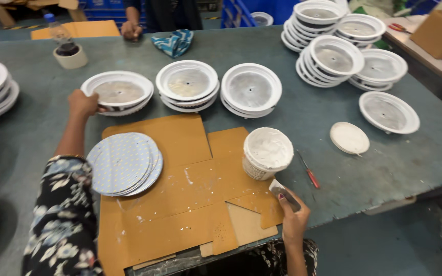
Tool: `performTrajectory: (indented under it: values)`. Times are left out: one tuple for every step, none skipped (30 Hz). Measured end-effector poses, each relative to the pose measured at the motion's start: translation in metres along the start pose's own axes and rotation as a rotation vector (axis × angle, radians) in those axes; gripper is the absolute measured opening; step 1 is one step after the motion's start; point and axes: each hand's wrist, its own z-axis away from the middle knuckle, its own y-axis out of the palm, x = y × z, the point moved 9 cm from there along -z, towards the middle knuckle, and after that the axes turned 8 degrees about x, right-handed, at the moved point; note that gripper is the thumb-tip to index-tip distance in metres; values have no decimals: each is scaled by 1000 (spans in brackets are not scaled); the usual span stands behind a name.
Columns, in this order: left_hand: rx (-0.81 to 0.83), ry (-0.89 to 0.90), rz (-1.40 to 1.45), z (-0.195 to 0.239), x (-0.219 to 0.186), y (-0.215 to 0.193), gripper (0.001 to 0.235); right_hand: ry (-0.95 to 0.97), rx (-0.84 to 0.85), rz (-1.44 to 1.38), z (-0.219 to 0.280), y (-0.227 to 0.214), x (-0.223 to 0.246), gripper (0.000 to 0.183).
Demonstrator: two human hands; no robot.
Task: The person applies a white paste to the interior and exterior surfaces of circular plastic housings using a small rectangular tool. They repeatedly dip the tool into a container of paste, spread it evenly, and place the finished pieces into a blue bin.
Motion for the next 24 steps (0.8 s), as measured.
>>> performTrajectory:
  values:
    - [11,66,28,4,-9,-3,36,-10,-12,2,2,0,2,30]
    - [18,132,56,12,-21,-9,36,-20,-21,3,3,2,7,30]
    - [-124,347,-132,34,-53,-28,36,-67,-72,10,7,-1,17,30]
    - [-266,560,-317,67,-87,-43,41,-114,-120,20,10,-2,28,30]
    - [-197,538,-366,84,-101,-48,40,-161,-168,30,13,-3,42,30]
    - [-129,517,-414,104,-115,-57,42,-194,-174,47,13,-2,59,30]
    - [-120,515,-416,128,-129,-69,44,-226,-181,64,10,-2,78,30]
    - [-113,510,-420,152,-141,-82,48,-258,-183,80,5,0,100,30]
    - [-63,499,-284,173,-148,-96,48,-312,-94,110,-4,7,126,33]
    - [-6,479,-150,197,-148,-103,50,-356,-1,143,-15,17,148,36]
    - [16,445,-142,215,-148,-104,47,-377,137,250,-31,35,167,33]
    - [38,411,-136,231,-145,-105,45,-393,277,353,-47,52,182,31]
    - [59,376,-130,247,-140,-102,43,-345,368,579,-67,71,185,29]
    - [126,306,-46,263,-129,-88,43,-299,458,804,-87,89,183,29]
    - [192,237,37,281,-117,-69,43,-340,620,887,-99,113,182,29]
    - [233,170,156,300,-105,-48,52,-380,783,966,-107,136,174,29]
    - [272,101,274,319,-94,-23,62,-305,894,1093,-119,151,157,31]
    - [263,353,179,341,-111,-8,57,-227,999,1217,-126,162,137,34]
    - [361,118,385,359,-88,20,66,-199,1011,1260,-131,167,124,31]
    - [397,59,476,375,-82,43,66,-171,1024,1307,-136,171,112,30]
    - [432,-1,567,389,-75,60,65,-142,1037,1354,-141,173,100,28]
    - [426,-47,547,400,-69,72,62,-124,1043,1383,-145,173,89,26]
    - [420,-93,526,409,-64,82,59,-105,1048,1413,-149,173,79,25]
    - [413,-141,506,413,-58,85,57,-86,1055,1443,-152,172,71,24]
